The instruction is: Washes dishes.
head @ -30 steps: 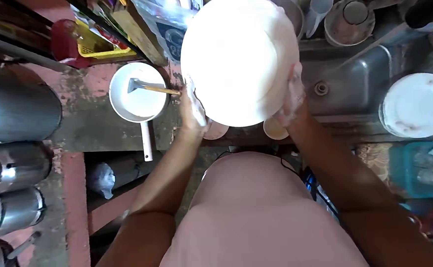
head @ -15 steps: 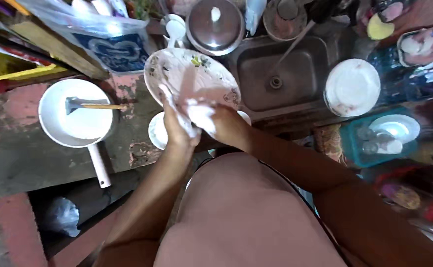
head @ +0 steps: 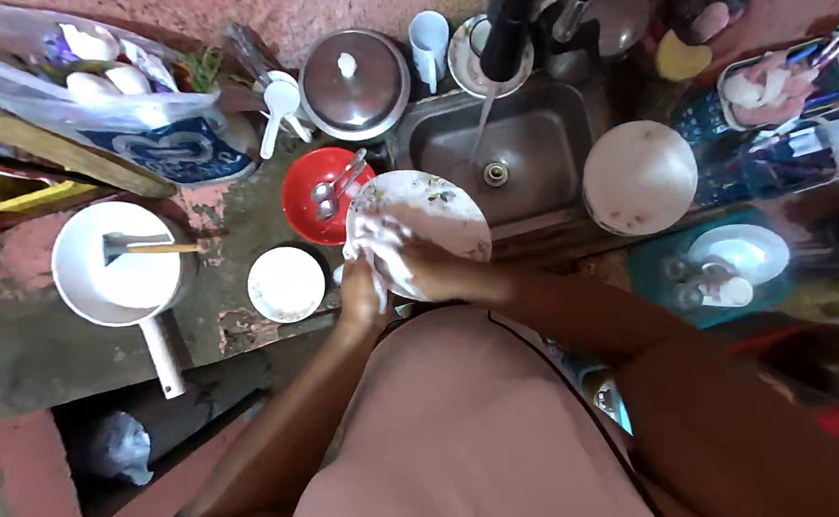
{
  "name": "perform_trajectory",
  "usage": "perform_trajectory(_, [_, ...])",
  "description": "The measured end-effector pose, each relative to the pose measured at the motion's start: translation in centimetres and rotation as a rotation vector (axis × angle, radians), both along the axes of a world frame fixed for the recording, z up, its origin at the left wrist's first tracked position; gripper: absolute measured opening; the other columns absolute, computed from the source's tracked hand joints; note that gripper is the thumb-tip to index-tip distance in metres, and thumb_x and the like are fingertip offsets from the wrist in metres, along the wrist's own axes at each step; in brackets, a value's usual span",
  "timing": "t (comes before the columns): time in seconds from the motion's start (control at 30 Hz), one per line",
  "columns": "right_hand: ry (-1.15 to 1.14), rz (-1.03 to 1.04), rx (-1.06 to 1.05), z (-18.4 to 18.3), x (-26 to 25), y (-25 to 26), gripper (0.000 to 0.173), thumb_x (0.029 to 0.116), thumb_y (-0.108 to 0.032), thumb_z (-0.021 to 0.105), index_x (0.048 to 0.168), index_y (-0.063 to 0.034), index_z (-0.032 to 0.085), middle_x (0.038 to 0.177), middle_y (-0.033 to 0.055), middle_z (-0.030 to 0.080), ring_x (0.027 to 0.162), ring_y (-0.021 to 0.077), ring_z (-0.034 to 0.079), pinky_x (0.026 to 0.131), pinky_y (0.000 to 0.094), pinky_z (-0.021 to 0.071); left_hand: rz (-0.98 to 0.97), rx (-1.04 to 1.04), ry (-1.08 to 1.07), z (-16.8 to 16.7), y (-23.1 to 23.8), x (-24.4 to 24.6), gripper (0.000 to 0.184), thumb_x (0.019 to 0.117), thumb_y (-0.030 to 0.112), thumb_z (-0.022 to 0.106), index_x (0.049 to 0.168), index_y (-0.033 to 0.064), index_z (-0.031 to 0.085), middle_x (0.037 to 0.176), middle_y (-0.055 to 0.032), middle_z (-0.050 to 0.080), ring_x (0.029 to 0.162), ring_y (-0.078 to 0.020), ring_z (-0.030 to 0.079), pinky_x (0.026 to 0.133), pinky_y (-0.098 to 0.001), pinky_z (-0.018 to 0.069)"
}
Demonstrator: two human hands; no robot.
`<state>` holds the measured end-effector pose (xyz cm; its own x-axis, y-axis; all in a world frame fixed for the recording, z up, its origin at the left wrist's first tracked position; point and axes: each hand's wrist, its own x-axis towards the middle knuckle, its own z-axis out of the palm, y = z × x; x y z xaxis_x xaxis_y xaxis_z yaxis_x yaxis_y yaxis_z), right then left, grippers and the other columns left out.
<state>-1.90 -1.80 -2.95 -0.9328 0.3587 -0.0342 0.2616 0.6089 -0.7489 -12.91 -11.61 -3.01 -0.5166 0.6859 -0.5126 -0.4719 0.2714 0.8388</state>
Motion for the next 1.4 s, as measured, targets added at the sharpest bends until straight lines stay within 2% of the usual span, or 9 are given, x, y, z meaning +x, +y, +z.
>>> perform_trajectory(0.17, [-0.177,0.065,-0.076,0.3,13.1,2.6,0.033,0.0999,-0.015,0.061,0.130,-0.0045,0.067,0.142,0.0153,0.061,0.138,0.0298,0.053,0.115,0.0485,0.0435,-0.065,-0.122,-0.147,-0.3,2.6,2.3,0.037,0.1121,0.038,0.033,0.129,0.0147,0.056,0.104,-0.0049,0.069,0.095,-0.0176,0.068,0.080,-0.0422,0.0598])
perform_trajectory(0.37, [-0.649,-0.675,-0.242,-1.7,26.3,8.7,0.048,0.1015,-0.014,0.060,0.140,0.0119,0.048,0.138,0.0343,0.054,0.129,0.0479,0.055,0.107,0.0637,0.0444,-0.315,-0.197,-0.273,-0.3,10.2,10.2,0.039,0.1110,0.042,0.037,0.135,0.0168,0.054,0.111,-0.0050,0.066,0.098,-0.0175,0.066,0.082,-0.0412,0.0577])
perform_trajectory(0.5, [-0.586,-1.161,-0.178,-0.8,31.7,12.3,0.052,0.1022,-0.026,0.062,0.139,0.0090,0.049,0.128,0.0371,0.058,0.119,0.0516,0.059,0.100,0.0690,0.0466,-0.477,-0.134,-0.144,-2.2,17.1,15.9,0.049,0.1112,0.044,0.038,0.145,0.0105,0.049,0.128,-0.0115,0.065,0.113,-0.0218,0.065,0.095,-0.0459,0.0566])
perform_trajectory(0.6, [-0.493,-1.302,0.076,-0.8,36.0,14.2,0.056,0.0992,-0.023,0.061,0.149,-0.0028,0.047,0.139,0.0339,0.054,0.129,0.0506,0.054,0.105,0.0686,0.0439,-0.587,-0.133,0.035,-3.9,21.4,19.8,0.054,0.1108,0.046,0.039,0.148,0.0073,0.048,0.137,-0.0156,0.061,0.123,-0.0240,0.062,0.103,-0.0474,0.0537])
perform_trajectory(0.7, [-0.434,-1.312,0.157,-1.4,39.7,16.1,0.057,0.0965,-0.017,0.061,0.152,-0.0137,0.047,0.144,0.0236,0.055,0.129,0.0425,0.057,0.106,0.0633,0.0470,-0.676,-0.174,0.202,-5.3,24.8,23.0,0.056,0.1111,0.046,0.038,0.143,0.0030,0.051,0.134,-0.0205,0.062,0.123,-0.0287,0.062,0.104,-0.0506,0.0527])
perform_trajectory(0.8, [-0.549,-1.337,0.054,-1.9,41.8,17.8,0.062,0.0959,-0.023,0.063,0.154,-0.0158,0.042,0.139,0.0260,0.058,0.124,0.0474,0.059,0.099,0.0705,0.0470,-0.767,-0.246,0.364,-6.7,27.0,25.2,0.056,0.1111,0.048,0.036,0.135,0.0009,0.057,0.126,-0.0230,0.065,0.119,-0.0332,0.064,0.102,-0.0551,0.0523])
perform_trajectory(1.0, [-0.790,-1.182,-0.047,-2.9,43.8,20.7,0.041,0.1008,-0.021,0.059,0.135,0.0024,0.055,0.127,0.0372,0.059,0.119,0.0574,0.057,0.093,0.0792,0.0431,-0.843,-0.345,0.602,-8.7,28.4,28.3,0.060,0.1062,0.049,0.049,0.143,0.0016,0.051,0.136,-0.0225,0.060,0.128,-0.0340,0.059,0.107,-0.0551,0.0496])
perform_trajectory(1.2, [-0.977,-1.097,-0.162,-5.0,44.0,23.3,0.046,0.1030,-0.022,0.056,0.139,0.0050,0.047,0.124,0.0394,0.059,0.115,0.0590,0.058,0.089,0.0793,0.0442,-0.913,-0.410,0.476,-8.5,28.4,31.3,0.084,0.0988,0.057,0.059,0.156,0.0001,0.033,0.151,-0.0250,0.048,0.140,-0.0345,0.049,0.114,-0.0538,0.0430])
perform_trajectory(1.4, [-1.145,-0.950,0.012,-4.4,44.8,23.5,0.041,0.1008,-0.013,0.060,0.125,0.0188,0.051,0.121,0.0457,0.056,0.115,0.0655,0.054,0.089,0.0811,0.0419,-1.108,-0.320,0.351,-7.9,29.0,28.9,0.072,0.1063,0.055,0.045,0.151,-0.0011,0.043,0.150,-0.0234,0.051,0.142,-0.0331,0.048,0.117,-0.0537,0.0402])
